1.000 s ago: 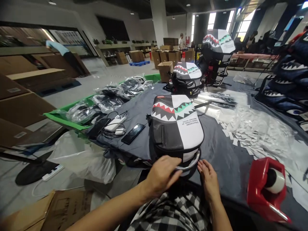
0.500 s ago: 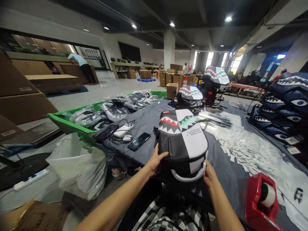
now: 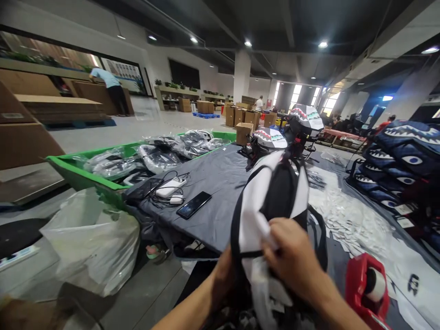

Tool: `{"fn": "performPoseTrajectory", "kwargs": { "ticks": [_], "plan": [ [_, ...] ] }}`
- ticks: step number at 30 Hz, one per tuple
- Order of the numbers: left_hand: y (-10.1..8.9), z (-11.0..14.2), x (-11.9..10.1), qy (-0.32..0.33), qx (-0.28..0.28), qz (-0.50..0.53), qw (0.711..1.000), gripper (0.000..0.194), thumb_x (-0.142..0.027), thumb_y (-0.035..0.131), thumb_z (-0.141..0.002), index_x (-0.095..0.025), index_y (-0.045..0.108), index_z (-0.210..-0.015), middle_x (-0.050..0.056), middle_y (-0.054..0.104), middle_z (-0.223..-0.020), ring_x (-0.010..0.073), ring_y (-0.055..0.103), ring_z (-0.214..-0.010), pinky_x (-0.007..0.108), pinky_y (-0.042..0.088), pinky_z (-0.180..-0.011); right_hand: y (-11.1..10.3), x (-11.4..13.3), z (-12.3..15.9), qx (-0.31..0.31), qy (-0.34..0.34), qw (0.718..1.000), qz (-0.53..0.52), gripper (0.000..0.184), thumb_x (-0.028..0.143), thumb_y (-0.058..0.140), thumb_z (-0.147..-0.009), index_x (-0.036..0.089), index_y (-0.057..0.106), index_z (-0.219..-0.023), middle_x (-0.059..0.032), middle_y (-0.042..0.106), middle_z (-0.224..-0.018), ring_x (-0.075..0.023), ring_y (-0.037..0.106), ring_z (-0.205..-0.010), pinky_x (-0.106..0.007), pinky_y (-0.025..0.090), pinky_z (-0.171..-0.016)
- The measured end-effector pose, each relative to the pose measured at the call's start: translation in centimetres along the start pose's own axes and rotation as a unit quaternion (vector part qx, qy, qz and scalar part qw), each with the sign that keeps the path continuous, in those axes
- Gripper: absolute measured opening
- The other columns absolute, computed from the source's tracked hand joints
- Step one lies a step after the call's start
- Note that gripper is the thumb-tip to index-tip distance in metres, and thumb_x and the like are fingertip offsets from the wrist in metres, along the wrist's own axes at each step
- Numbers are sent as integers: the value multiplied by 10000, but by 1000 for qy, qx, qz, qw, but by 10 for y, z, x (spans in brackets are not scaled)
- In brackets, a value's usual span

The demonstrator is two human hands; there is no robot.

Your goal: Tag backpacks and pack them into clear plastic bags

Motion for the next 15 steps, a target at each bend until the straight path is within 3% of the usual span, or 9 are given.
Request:
{"fn": "performPoseTrajectory", "kwargs": {
  "ticks": [2, 4, 5, 7, 9, 11, 13, 15],
  "plan": [
    [-41, 1, -8, 0, -101, 49, 994, 696, -792, 474, -818, -198, 672, -1123, 114, 733, -1119, 281, 680, -1081, 419, 548, -949, 84, -1, 22, 133, -95, 980, 110, 85, 196, 647, -794, 225, 657, -715, -74, 652, -737, -214, 554, -699, -347, 458, -664],
    [-79, 11, -12, -15, -196, 57, 979, 608, -696, 620, -769, -219, 652, -1144, 76, 732, -1114, 258, 684, -1062, 368, 551, -920, 171, -6, 55, 262, -159, 929, 208, 70, 131, 646, -771, 185, 665, -731, -90, 631, -673, -222, 547, -669, -352, 448, -620],
    [-93, 16, -13, -24, -225, 44, 973, 592, -633, 704, -715, -221, 646, -1137, 62, 736, -1087, 250, 690, -1032, 346, 551, -893, 206, -5, 70, 307, -187, 903, 235, 33, 148, 654, -776, 164, 680, -762, -106, 636, -679, -237, 554, -674, -364, 455, -609],
    [-112, 24, -15, -41, -252, 12, 967, 606, -534, 797, -616, -220, 640, -1110, 40, 739, -1020, 243, 695, -969, 318, 545, -839, 245, 0, 82, 343, -204, 882, 251, 105, 223, 665, -811, 123, 695, -808, -132, 648, -694, -258, 570, -668, -389, 480, -593],
    [-125, 27, -21, -35, -260, -37, 964, 593, -525, 785, -605, -217, 645, -1093, 28, 735, -973, 242, 688, -941, 315, 532, -827, 244, 10, 75, 345, -210, 892, 202, 222, 322, 682, -844, 106, 701, -888, -150, 685, -797, -279, 618, -759, -414, 536, -672],
    [-135, 24, -34, -20, -242, -139, 960, 557, -562, 737, -634, -206, 675, -1057, 41, 732, -954, 266, 676, -961, 353, 517, -882, 215, 10, 54, 326, -194, 918, 111, 311, 369, 709, -845, 129, 686, -1042, -154, 702, -1048, -284, 642, -982, -416, 557, -852],
    [-143, 17, -54, 9, -234, -273, 933, 533, -605, 694, -643, -199, 714, -987, 83, 731, -1022, 322, 644, -1070, 431, 465, -1000, 176, -12, 26, 273, -133, 952, 41, 418, 331, 702, -847, 178, 624, -1228, -149, 607, -1329, -284, 563, -1226, -435, 497, -1028],
    [-148, 8, -83, 66, -254, -387, 884, 527, -631, 654, -657, -207, 730, -961, 122, 705, -1154, 368, 580, -1199, 501, 386, -1092, 145, -52, 1, 202, -30, 979, 1, 528, 291, 652, -858, 198, 536, -1364, -164, 501, -1463, -295, 490, -1333, -484, 453, -1086]
  ]
}}
Point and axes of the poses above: each hand's wrist, its own z-axis away from the middle knuckle, its own y-axis out of the palm, x = y × z, the point moved 7 cm from there along -z, towards the middle knuckle
